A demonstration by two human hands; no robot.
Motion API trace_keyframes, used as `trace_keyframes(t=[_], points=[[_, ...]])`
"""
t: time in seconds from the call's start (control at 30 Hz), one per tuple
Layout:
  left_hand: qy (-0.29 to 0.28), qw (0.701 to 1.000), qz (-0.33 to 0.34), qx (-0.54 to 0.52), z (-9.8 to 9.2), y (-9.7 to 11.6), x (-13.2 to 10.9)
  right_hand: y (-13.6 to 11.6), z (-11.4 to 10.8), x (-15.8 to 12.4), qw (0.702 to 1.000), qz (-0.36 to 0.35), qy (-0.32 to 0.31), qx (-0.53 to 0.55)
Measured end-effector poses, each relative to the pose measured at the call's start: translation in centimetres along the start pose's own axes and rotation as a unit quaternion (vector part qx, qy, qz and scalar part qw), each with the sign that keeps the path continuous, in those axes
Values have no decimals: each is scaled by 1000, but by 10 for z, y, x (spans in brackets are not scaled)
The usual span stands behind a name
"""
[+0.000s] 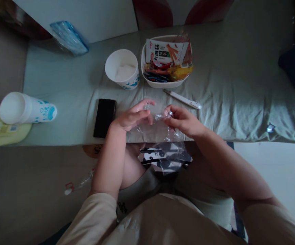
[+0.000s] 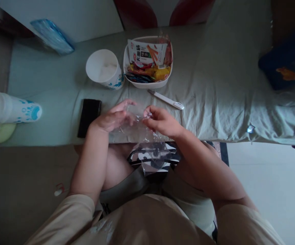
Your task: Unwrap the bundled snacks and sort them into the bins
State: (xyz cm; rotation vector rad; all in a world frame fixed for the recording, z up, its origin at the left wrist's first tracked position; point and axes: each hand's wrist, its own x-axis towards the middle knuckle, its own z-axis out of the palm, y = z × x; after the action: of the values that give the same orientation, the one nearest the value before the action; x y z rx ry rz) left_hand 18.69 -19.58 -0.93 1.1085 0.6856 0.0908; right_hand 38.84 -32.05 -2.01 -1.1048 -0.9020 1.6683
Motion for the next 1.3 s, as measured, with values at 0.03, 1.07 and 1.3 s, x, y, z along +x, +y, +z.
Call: trace_keyframes(t=[0.03,1.07,1.3], points=[[-7,1000,11,-20,-1,0,0,-1,-1,0,1000,-9,18,11],[73,979,-25,-191,41,-8,20,-16,-6,-9,989,-24,93,110],[75,969,37,-233,46,-5,18,-9,-9,-4,986,-16,150,71]])
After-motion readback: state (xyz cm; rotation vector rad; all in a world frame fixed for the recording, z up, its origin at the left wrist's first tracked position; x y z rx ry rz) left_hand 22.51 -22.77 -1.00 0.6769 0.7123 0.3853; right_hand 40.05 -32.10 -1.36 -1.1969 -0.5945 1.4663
